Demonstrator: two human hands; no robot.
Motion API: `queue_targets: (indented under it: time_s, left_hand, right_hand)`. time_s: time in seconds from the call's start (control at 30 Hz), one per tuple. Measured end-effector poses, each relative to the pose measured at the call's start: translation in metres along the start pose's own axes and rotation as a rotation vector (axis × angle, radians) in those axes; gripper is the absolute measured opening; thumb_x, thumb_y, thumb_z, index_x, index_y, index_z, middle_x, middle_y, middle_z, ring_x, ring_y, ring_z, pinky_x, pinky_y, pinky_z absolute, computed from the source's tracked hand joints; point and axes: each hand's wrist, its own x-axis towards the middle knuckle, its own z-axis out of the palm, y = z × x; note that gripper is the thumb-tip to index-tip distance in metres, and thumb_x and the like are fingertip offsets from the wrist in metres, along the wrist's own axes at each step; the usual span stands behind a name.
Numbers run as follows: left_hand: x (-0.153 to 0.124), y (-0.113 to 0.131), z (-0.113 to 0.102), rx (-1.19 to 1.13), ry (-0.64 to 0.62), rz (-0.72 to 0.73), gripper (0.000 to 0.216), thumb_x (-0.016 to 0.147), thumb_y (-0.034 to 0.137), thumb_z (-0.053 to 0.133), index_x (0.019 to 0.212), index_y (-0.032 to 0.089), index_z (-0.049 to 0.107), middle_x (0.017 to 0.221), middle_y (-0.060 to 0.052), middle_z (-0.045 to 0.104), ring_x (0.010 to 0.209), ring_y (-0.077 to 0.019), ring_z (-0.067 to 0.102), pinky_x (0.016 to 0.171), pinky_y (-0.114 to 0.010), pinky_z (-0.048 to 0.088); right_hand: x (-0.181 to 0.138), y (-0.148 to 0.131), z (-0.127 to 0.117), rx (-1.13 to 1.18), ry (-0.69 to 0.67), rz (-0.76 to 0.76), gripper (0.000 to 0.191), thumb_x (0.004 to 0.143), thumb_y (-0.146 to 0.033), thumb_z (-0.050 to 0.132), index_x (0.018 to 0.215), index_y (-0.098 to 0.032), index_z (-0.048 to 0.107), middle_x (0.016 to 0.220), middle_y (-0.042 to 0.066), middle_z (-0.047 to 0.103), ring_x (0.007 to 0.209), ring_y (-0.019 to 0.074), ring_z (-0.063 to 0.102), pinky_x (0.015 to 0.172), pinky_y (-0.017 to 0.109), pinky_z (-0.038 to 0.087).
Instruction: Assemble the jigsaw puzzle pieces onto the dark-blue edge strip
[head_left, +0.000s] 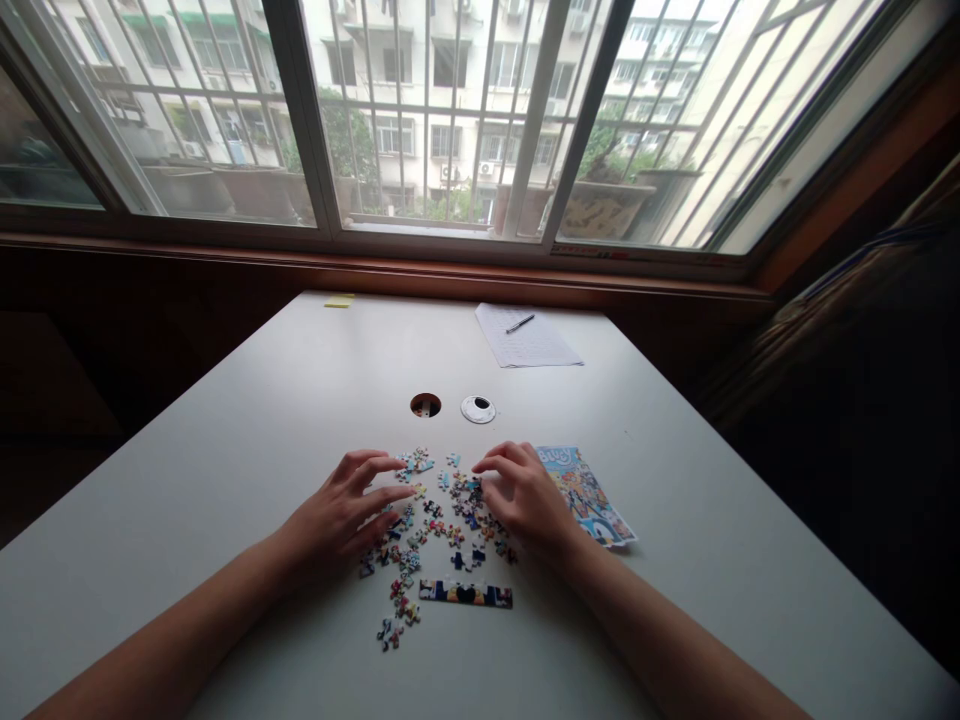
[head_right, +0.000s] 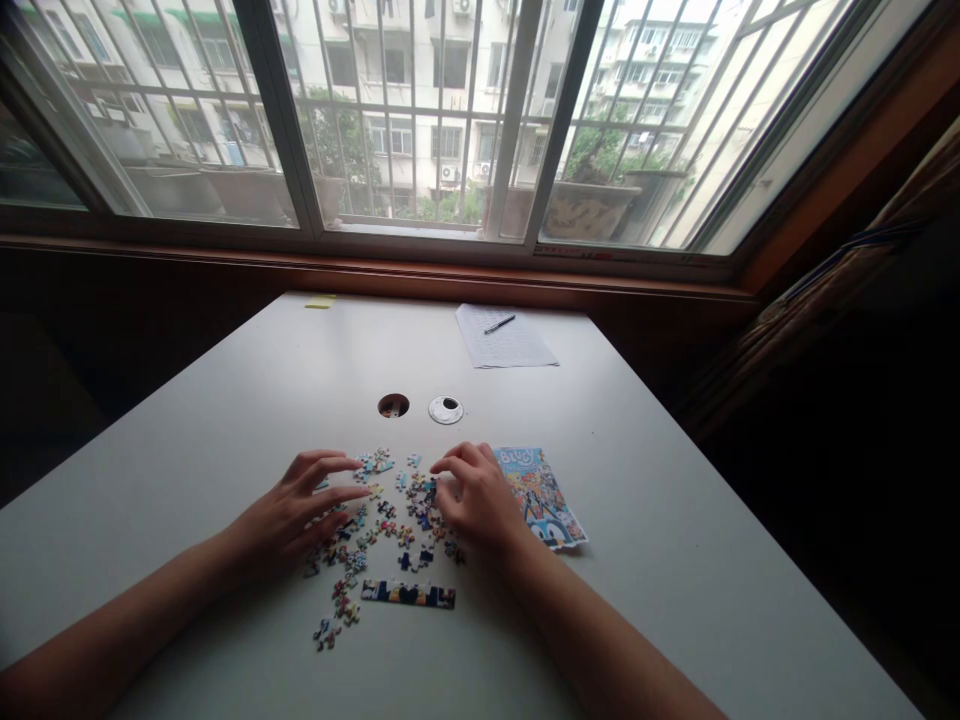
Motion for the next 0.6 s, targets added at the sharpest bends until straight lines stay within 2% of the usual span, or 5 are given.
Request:
queue_targets:
  time_s: [0.27, 0.6]
  left_hand:
    - [-0.0010, -0.0026, 0.0027, -0.009, 0.002, 0.000, 0.035, 0.099, 0.027, 0.054, 0.133, 0.034, 0.060, 0.142, -0.005, 0.050, 0.132, -0.0308, 0.038, 0.107, -0.050, 0.048]
    - [-0.0010, 0.0001, 0.0005, -0.030, -0.027, -0.022, 0.034, 0.099, 0.024, 0.054, 0.131, 0.032, 0.060, 0.141, -0.006, 0.050, 0.134, -0.0302, 0.037, 0.110, -0.050, 0.045]
  right_hand:
    - [0.0006, -0.0008, -0.0003, -0.060, -0.124, 0.002, 0.012, 0.085, -0.019, 0.067, 0.094, -0.025, 0.067, 0.104, 0.006, 0.062, 0.101, 0.0259, 0.052, 0.092, 0.046, 0.047]
    - [0.0029, 0.0023, -0.0027, -0.011, -0.161, -0.009, 0.011, 0.085, -0.016, 0.067, 0.093, -0.023, 0.064, 0.097, 0.005, 0.065, 0.099, 0.0244, 0.053, 0.089, 0.041, 0.047]
